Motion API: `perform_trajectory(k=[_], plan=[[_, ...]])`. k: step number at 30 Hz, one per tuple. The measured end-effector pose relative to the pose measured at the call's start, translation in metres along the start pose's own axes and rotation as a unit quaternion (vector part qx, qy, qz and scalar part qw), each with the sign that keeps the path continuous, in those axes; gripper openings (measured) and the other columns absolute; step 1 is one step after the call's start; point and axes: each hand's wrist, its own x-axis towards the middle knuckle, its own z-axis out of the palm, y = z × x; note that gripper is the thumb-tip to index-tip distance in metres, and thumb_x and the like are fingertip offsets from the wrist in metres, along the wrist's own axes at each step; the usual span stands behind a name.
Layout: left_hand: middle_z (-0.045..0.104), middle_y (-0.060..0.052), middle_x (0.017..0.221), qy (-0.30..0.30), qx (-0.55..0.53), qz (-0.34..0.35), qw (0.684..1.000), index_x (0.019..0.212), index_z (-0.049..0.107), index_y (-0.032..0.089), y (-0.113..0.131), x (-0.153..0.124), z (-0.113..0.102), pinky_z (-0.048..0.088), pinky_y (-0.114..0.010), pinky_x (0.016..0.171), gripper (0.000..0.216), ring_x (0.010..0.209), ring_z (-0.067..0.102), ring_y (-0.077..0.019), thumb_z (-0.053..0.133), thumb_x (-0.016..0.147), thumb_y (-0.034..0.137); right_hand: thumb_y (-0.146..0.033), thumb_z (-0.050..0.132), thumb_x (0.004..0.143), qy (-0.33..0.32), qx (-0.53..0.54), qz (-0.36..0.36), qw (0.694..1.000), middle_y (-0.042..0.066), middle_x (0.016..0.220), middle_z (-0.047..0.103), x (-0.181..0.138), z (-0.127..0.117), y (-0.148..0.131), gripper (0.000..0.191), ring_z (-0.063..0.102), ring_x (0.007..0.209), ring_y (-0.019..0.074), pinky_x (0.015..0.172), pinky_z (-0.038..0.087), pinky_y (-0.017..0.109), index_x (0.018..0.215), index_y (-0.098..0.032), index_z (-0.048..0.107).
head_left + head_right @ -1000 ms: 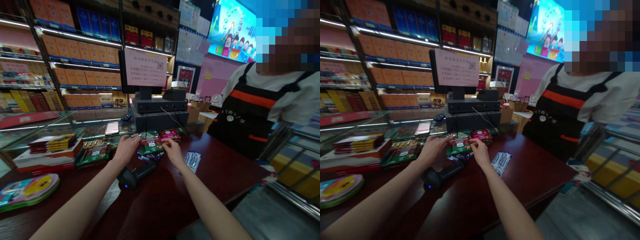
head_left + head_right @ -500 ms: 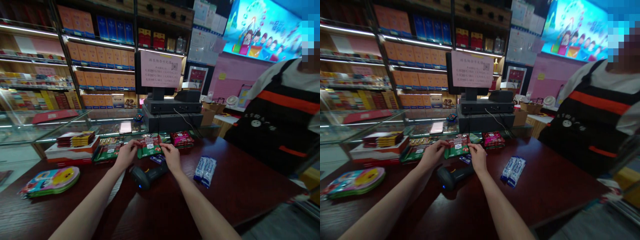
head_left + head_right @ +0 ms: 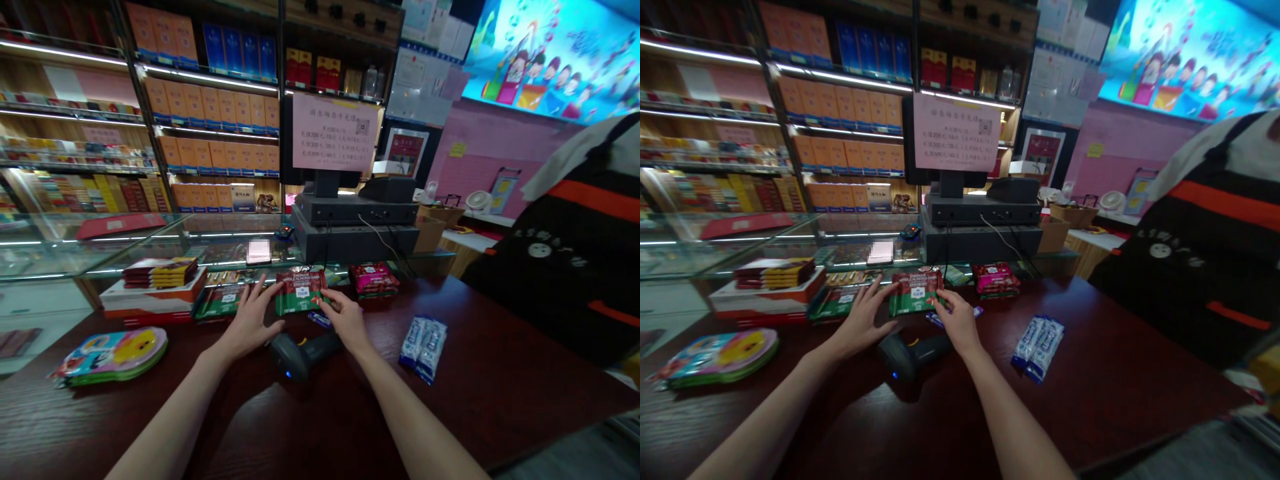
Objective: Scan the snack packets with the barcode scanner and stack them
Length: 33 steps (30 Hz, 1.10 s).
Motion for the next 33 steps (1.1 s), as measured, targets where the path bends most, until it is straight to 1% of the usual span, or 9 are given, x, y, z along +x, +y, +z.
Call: perform_trajectory(k=[3,6,11,14,22,24,27,30,33], plan=[[0.038,-0.011,0.159,0.006,0.020,0.009,1.000,0.154,0.025,0.025,-0.004,-0.006,0.003,0.014,-0.061,0.123,0.085,0.155,0.008,-0.0314,0.070,0.083,0.039,-0.028,0.071,0.080,-0.025,-0.033,-0.032,0.999,0.009,0.125,0.070,-0.001,0.000,0.003,0.038,0.067,0.114,0.0244,0.103,0.053,0.040,0.118,-0.021,0.073],[0.039,-0.011,0.158,0.030,0.051,0.016,0.998,0.153,0.026,0.025,-0.007,-0.009,0.003,0.015,-0.058,0.123,0.078,0.155,0.010,-0.0283,0.067,0.088,0.035,-0.020,0.070,0.078,-0.058,-0.091,-0.071,0.992,0.009,0.133,0.065,-0.003,-0.002,0.005,0.050,0.062,0.123,0.0253,0.109,0.048,0.043,0.127,-0.024,0.068],[0.043,-0.011,0.156,0.056,0.076,0.034,0.995,0.153,0.026,0.024,-0.005,-0.013,0.002,0.014,-0.057,0.124,0.072,0.154,0.013,-0.0269,0.062,0.092,0.031,-0.010,0.059,0.084,-0.091,-0.168,-0.162,0.968,0.007,0.140,0.060,-0.006,-0.009,0.007,0.061,0.056,0.131,0.0232,0.113,0.045,0.041,0.142,-0.029,0.055],[0.046,-0.010,0.154,0.062,0.074,0.045,0.994,0.153,0.025,0.025,-0.004,-0.013,0.002,0.013,-0.057,0.124,0.071,0.154,0.016,-0.0267,0.062,0.092,0.032,-0.009,0.053,0.090,-0.086,-0.193,-0.213,0.954,0.008,0.139,0.060,-0.007,-0.013,0.007,0.059,0.057,0.131,0.0225,0.113,0.046,0.040,0.145,-0.029,0.051],[0.047,-0.013,0.152,0.086,0.048,0.047,0.994,0.150,0.030,0.023,0.000,-0.015,0.000,0.018,-0.058,0.123,0.065,0.153,0.021,-0.0275,0.059,0.093,0.035,-0.016,0.052,0.097,-0.063,-0.231,-0.302,0.923,0.011,0.138,0.061,-0.012,-0.018,-0.006,0.049,0.059,0.128,0.0226,0.112,0.048,0.039,0.146,-0.025,0.051],[0.049,-0.013,0.150,0.086,0.043,0.045,0.994,0.149,0.032,0.023,0.001,-0.015,0.000,0.018,-0.059,0.123,0.063,0.152,0.022,-0.0280,0.059,0.093,0.034,-0.016,0.051,0.097,-0.057,-0.229,-0.306,0.922,0.011,0.139,0.061,-0.013,-0.018,-0.009,0.048,0.058,0.129,0.0223,0.112,0.048,0.039,0.144,-0.023,0.052],[0.054,-0.012,0.146,0.077,0.041,0.041,0.995,0.145,0.040,0.023,0.002,-0.015,-0.001,0.018,-0.059,0.123,0.056,0.151,0.027,-0.0278,0.058,0.092,0.031,-0.014,0.049,0.096,-0.059,-0.220,-0.282,0.932,0.009,0.136,0.063,-0.014,-0.020,-0.012,0.046,0.060,0.127,0.0213,0.112,0.048,0.039,0.140,-0.025,0.058],[0.060,-0.010,0.138,0.081,0.041,0.032,0.995,0.137,0.051,0.023,0.003,-0.015,-0.002,0.021,-0.056,0.122,0.046,0.145,0.038,-0.0264,0.056,0.091,0.024,-0.013,0.047,0.094,-0.069,-0.204,-0.241,0.946,0.006,0.131,0.067,-0.014,-0.021,-0.012,0.045,0.064,0.121,0.0207,0.110,0.049,0.039,0.133,-0.028,0.064],[0.063,-0.009,0.133,0.098,0.032,0.012,0.995,0.131,0.057,0.023,0.006,-0.013,-0.003,0.026,-0.053,0.121,0.041,0.136,0.048,-0.0256,0.055,0.090,0.022,-0.017,0.050,0.093,-0.062,-0.179,-0.213,0.959,0.005,0.124,0.070,-0.014,-0.020,-0.013,0.040,0.066,0.116,0.0217,0.107,0.052,0.040,0.126,-0.029,0.068]])
